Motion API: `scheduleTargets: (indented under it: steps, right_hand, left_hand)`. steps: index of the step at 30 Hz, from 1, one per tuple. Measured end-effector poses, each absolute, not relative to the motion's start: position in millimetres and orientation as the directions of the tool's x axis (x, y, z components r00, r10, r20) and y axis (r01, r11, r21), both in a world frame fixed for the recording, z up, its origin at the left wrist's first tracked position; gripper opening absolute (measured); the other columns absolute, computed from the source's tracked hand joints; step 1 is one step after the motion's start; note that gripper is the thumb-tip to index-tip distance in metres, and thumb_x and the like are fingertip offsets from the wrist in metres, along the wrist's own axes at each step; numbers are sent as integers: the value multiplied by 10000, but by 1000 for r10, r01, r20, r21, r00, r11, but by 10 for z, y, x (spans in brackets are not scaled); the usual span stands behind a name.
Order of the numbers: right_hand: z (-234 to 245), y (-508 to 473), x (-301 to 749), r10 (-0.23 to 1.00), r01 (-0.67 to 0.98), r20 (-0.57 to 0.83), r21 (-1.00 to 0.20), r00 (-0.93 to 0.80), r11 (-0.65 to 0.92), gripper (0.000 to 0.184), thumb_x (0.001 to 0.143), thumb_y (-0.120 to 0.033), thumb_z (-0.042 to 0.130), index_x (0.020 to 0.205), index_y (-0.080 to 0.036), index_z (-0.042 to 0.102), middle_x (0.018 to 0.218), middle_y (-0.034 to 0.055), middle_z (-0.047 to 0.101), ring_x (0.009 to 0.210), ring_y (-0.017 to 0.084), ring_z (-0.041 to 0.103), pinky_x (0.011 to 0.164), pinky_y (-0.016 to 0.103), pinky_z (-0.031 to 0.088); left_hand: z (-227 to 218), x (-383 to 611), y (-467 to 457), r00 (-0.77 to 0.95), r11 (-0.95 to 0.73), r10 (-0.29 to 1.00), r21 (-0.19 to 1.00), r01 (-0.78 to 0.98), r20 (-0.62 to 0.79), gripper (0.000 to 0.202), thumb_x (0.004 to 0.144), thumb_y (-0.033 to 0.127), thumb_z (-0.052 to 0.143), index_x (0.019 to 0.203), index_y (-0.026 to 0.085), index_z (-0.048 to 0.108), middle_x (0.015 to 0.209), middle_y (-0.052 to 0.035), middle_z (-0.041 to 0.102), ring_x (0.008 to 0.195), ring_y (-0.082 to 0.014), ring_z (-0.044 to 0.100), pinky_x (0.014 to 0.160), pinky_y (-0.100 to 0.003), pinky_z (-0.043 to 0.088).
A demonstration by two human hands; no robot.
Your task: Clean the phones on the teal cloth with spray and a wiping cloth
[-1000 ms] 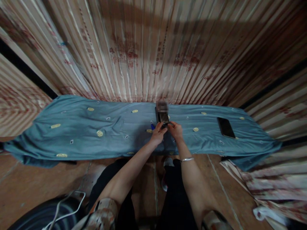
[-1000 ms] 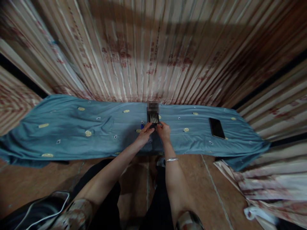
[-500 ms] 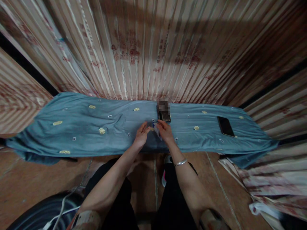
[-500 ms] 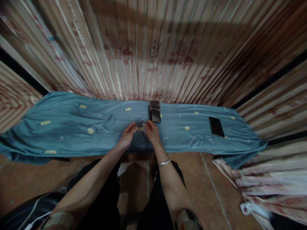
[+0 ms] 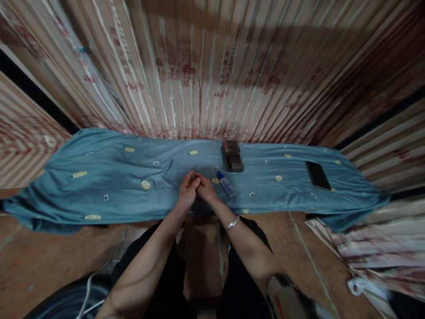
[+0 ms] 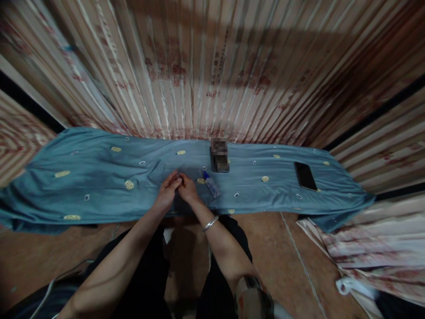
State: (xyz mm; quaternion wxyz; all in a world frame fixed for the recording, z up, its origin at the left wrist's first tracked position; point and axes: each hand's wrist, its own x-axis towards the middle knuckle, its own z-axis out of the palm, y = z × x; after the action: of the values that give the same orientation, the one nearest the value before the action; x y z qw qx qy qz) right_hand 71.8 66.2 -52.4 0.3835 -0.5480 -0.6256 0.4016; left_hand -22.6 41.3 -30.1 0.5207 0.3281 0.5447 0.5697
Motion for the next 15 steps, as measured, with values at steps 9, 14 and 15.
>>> scheduleTargets:
  steps: [9, 14, 15]
  right_hand:
    - [-355, 579, 786, 963, 571, 167, -778, -211, 260, 420, 940, -135, 564, 1326, -222, 703, 1377, 117, 731, 1322, 283, 667, 1160, 436, 493]
    - [-188, 601, 1070, 960, 622, 270, -739, -78, 258, 469, 952, -212, 603, 1420, -184, 631, 1437, 157, 682, 1354, 303, 639, 1189, 487, 475]
    - [-142, 614, 1182, 959, 638, 280, -731, -45, 243, 471, 955, -221, 606, 1425, -186, 625, 1416, 154, 695, 1323, 297, 662, 1155, 471, 510]
  left_hand:
    - [-210, -215, 416, -263, 85, 959, 992, -91, -106, 438, 788, 218, 735, 1225, 188, 730, 1543, -136, 598, 1504, -272, 482, 1281, -389, 308]
    - [-167, -213, 444, -268, 34, 963, 992, 121, 0, 553, 841, 253, 713, 1386, 198, 633, 1658, -155, 461, 1566, -277, 393, 1331, -461, 155]
    - [-178, -208, 450, -264, 22, 964, 988, 151, 19, 579, 846, 276, 715, 1413, 214, 612, 1673, -147, 440, 1576, -289, 372, 1329, -489, 153]
